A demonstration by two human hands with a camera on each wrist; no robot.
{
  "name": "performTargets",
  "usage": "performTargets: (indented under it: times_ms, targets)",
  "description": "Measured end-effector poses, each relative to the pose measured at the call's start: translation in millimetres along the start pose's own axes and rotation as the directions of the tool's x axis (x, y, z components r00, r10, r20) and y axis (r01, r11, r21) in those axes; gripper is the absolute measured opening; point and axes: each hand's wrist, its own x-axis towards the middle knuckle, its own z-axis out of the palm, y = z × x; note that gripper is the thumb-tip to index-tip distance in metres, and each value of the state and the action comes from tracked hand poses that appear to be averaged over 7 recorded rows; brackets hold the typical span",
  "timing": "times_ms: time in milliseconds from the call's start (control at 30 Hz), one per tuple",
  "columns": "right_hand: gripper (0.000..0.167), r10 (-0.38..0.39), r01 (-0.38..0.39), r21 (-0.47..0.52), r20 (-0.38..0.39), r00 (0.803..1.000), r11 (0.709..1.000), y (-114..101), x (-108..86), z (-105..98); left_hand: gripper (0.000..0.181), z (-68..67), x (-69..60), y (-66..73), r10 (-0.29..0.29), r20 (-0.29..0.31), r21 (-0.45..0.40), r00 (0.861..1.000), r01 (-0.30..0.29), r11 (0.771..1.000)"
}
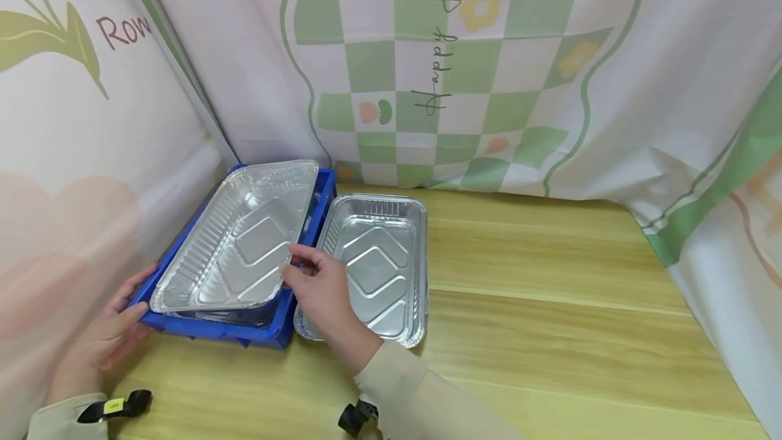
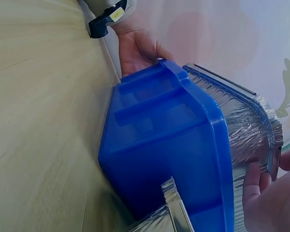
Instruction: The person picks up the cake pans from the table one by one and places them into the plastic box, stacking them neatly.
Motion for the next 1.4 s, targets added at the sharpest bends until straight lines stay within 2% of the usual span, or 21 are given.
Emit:
performTargets:
  times_ms: [167,333,633,833,1033,1267,1400]
  targets:
    - [0.035,0.010,-0.011,-0.055,-0.022,1.000,0.998,2,1.1,3,0.060,1.9,0.2,0.0,-0.013,-0.019,0.032,1.000,0.014,0.999]
    - [0.035,0.011,-0.015,-0.196,-0.022,1.000,0.981,4,2.2,4,0.061,3.2,-0.1,0.2,-0.012,-0.023,0.041,1.000,0.013,0.999]
    - [0.041,0.035,-0.004,-0.349,0.081,0.996,0.937,7,3.7,0,0.061,3.6,-0.4,-0.4,-0.001,-0.012,0.050,1.000,0.002,0.999]
    - [0.045,0.110,-0.025,-0.460,0.159,0.981,0.887,-3,2.7,-6,0.060,3.9,-1.4,1.1,-0.008,-0.036,0.051,0.999,0.010,0.999]
    - [0.051,0.160,-0.041,-0.486,0.206,0.965,0.873,-9,2.5,-12,0.059,4.1,-2.0,1.7,-0.011,-0.047,0.058,0.999,0.013,0.998]
    - [0.050,0.175,-0.077,-0.416,0.204,0.963,0.906,-10,2.8,-24,0.059,3.7,-0.4,0.1,0.011,-0.022,0.028,1.000,-0.011,1.000]
    - [0.045,0.173,-0.078,-0.419,0.194,0.966,0.905,-11,3.0,-33,0.059,2.7,0.0,-1.7,0.023,-0.011,0.011,1.000,-0.023,1.000]
